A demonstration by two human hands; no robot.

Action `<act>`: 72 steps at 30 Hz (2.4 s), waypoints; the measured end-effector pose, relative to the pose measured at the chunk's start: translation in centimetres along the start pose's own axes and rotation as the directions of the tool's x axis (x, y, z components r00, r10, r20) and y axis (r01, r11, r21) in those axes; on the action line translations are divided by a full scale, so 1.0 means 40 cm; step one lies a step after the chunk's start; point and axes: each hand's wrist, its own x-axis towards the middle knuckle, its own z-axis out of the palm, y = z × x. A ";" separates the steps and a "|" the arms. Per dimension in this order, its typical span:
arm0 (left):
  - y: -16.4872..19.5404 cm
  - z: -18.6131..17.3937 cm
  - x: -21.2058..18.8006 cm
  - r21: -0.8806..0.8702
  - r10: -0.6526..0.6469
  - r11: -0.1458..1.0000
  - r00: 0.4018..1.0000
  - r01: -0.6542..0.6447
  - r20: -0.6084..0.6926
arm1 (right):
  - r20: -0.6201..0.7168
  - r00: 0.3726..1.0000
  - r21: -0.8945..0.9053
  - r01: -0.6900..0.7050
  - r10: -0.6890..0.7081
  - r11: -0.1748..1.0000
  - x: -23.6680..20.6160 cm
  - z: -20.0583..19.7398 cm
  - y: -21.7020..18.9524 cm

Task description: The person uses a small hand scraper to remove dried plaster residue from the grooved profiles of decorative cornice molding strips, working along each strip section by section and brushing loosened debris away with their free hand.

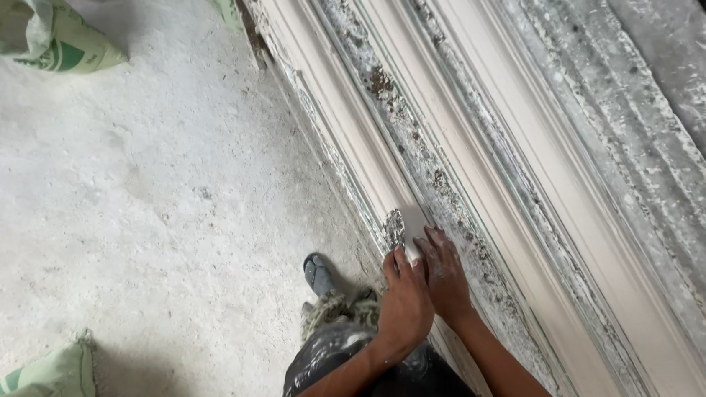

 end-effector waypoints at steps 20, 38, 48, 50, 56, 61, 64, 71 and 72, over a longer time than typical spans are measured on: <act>-0.034 -0.003 0.028 -0.136 -0.089 0.989 0.972 0.060 -0.219 | -0.003 0.999 -0.085 0.036 -0.036 0.996 -0.011 0.025 0.029; -0.013 0.005 -0.050 -0.320 -0.024 0.947 0.992 -0.017 -0.124 | 0.450 0.821 0.156 -0.460 0.352 0.874 0.117 0.018 -0.001; -0.011 -0.026 0.042 -0.430 -0.117 0.900 0.990 0.072 -0.080 | 0.398 0.833 -0.044 -0.402 0.385 0.915 0.259 0.082 -0.040; -0.043 -0.066 0.135 -0.469 -0.277 0.834 0.956 0.290 0.098 | 0.434 0.804 -0.036 -0.436 0.407 0.899 0.360 0.122 -0.051; -0.043 -0.118 0.193 -0.519 -0.324 0.793 0.942 0.320 0.085 | 0.447 0.825 -0.066 -0.355 0.346 0.933 0.447 0.158 -0.040; -0.024 -0.099 0.114 -0.465 -0.248 0.841 0.961 0.277 0.123 | 0.385 0.846 -0.018 -0.393 0.369 0.919 0.344 0.104 -0.053; -0.060 -0.125 0.181 -0.419 -0.283 0.860 0.955 0.292 0.085 | 0.366 0.855 0.027 -0.404 0.367 0.914 0.425 0.129 -0.081; -0.141 -0.250 0.420 -0.462 -0.234 0.874 0.963 0.149 -0.131 | 0.228 0.945 -0.007 -0.240 0.236 0.971 0.724 0.237 -0.119; -0.138 -0.259 0.422 -0.459 -0.182 0.887 0.957 0.061 -0.224 | 0.231 0.945 -0.017 -0.235 0.232 0.972 0.729 0.243 -0.116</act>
